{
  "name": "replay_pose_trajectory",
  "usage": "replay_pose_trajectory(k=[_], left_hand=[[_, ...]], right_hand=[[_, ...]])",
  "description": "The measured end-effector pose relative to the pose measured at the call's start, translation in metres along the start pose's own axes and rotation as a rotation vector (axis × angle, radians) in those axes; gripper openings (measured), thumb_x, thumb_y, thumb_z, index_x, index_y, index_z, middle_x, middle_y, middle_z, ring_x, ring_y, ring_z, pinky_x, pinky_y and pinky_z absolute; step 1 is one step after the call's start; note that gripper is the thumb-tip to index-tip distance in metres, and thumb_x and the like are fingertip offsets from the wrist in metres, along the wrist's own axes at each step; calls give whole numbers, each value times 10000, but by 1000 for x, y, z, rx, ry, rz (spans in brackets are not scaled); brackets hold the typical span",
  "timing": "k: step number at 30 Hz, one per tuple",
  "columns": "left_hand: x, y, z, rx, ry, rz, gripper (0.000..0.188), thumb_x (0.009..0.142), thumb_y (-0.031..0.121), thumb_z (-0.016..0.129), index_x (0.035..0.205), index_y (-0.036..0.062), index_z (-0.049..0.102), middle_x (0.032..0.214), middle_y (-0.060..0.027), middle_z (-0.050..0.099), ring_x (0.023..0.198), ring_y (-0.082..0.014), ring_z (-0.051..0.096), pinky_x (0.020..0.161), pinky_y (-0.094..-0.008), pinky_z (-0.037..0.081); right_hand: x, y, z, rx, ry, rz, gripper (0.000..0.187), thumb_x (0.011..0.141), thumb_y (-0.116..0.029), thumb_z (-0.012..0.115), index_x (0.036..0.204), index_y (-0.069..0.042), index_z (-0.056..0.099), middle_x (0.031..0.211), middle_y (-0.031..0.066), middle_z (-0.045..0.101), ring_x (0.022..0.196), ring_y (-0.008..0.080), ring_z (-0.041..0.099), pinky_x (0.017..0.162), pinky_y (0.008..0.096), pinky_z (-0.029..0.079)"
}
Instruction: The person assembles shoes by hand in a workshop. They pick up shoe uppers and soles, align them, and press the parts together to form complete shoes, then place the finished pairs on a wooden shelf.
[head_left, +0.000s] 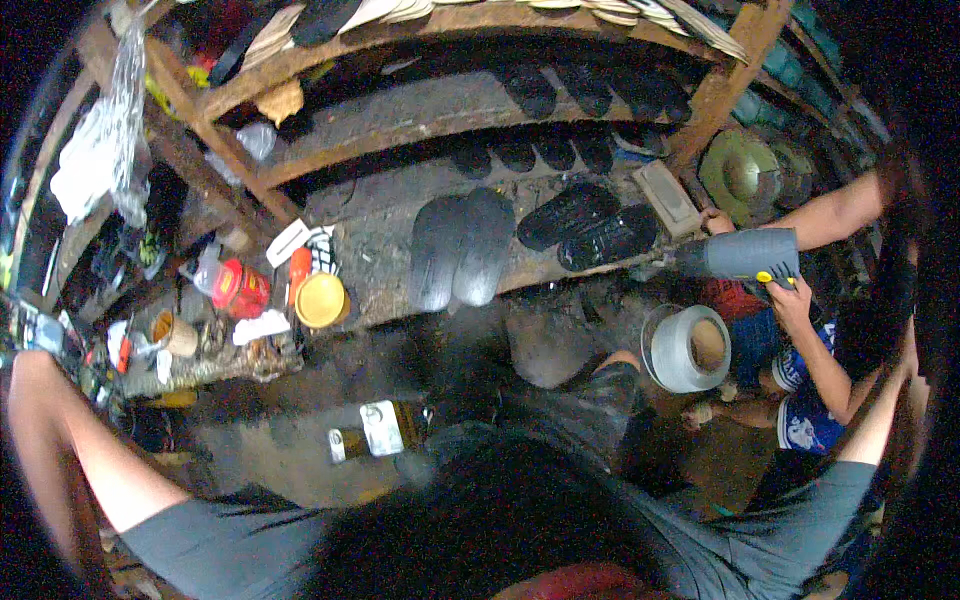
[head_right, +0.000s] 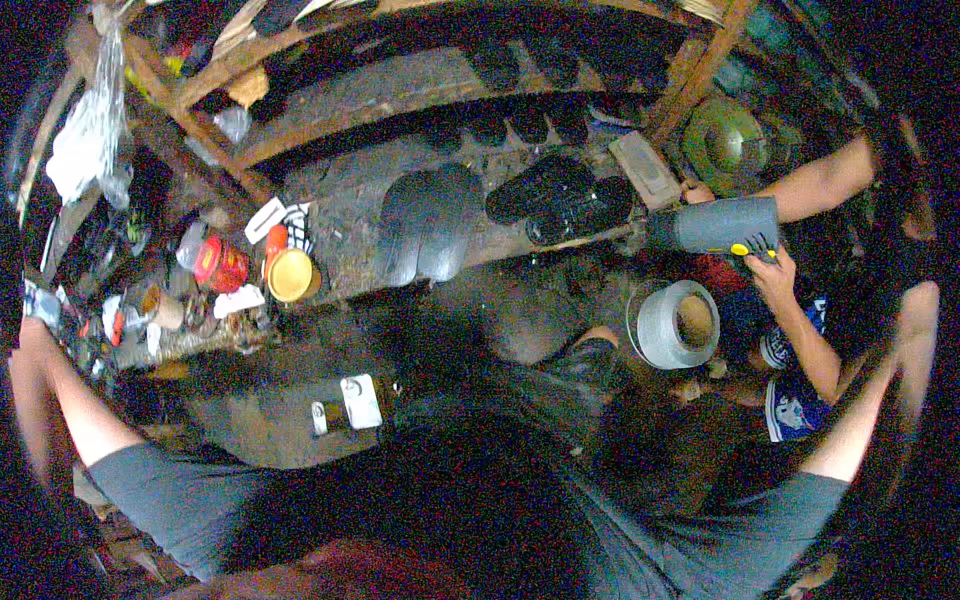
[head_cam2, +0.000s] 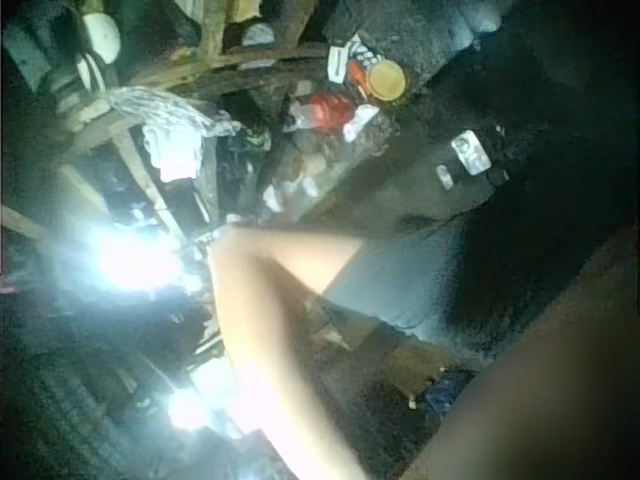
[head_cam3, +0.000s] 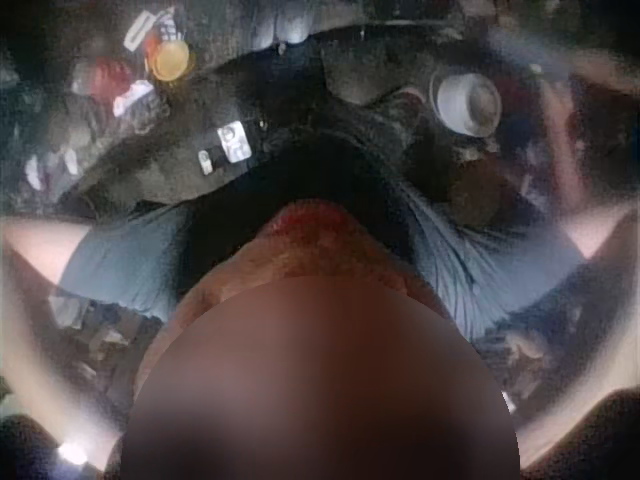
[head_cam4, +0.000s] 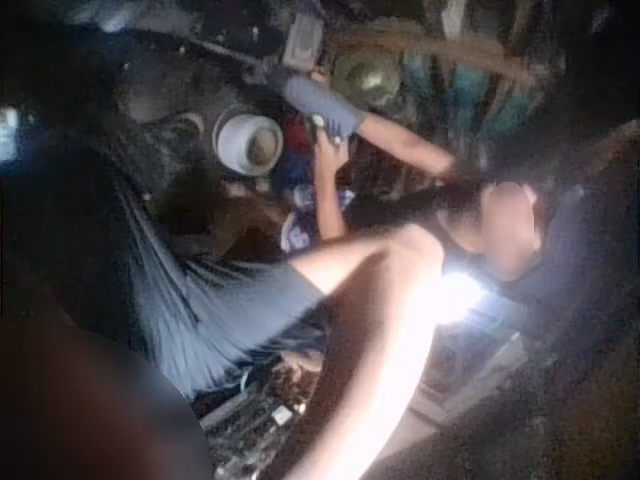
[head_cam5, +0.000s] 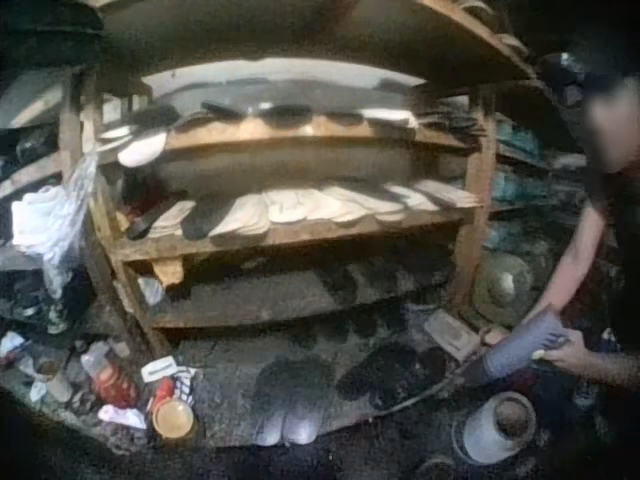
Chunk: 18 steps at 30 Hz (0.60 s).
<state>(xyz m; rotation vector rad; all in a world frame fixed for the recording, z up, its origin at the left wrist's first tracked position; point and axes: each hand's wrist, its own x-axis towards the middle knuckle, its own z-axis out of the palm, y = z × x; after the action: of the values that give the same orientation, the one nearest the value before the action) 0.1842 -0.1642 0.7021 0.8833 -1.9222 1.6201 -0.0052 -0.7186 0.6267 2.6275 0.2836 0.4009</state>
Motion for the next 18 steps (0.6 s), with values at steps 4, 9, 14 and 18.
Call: replay_pose_trajectory(k=[4,9,14,18], left_hand=[[-5,2,5,9,58,-10,262,1062,228,494,1070,-11,603,1078,-215,659,960,-334,650,928,-445,511],[-20,8,13,7,106,-19,254,1063,223,490,1062,-6,600,1062,-203,653,947,-323,643,917,-437,509],[-31,8,18,-18,152,-24,246,1065,219,487,1055,-1,597,1047,-191,647,934,-312,636,905,-429,506],[-37,7,26,-48,184,-49,240,1066,215,484,1049,3,595,1035,-181,642,924,-303,631,896,-423,504]], right_hand=[[-37,15,17,-86,-18,21,267,932,-323,739,1046,-83,761,1078,97,713,970,284,695,855,399,566],[-100,40,49,-221,-69,51,239,958,-304,714,1075,-99,755,1099,90,698,979,279,683,862,392,560],[-194,63,109,-441,-174,-33,214,984,-284,690,1103,-116,748,1120,83,683,988,275,670,868,385,554],[-275,68,160,-625,-240,-200,198,1006,-268,671,1126,-129,743,1137,77,671,995,271,660,874,380,549]])
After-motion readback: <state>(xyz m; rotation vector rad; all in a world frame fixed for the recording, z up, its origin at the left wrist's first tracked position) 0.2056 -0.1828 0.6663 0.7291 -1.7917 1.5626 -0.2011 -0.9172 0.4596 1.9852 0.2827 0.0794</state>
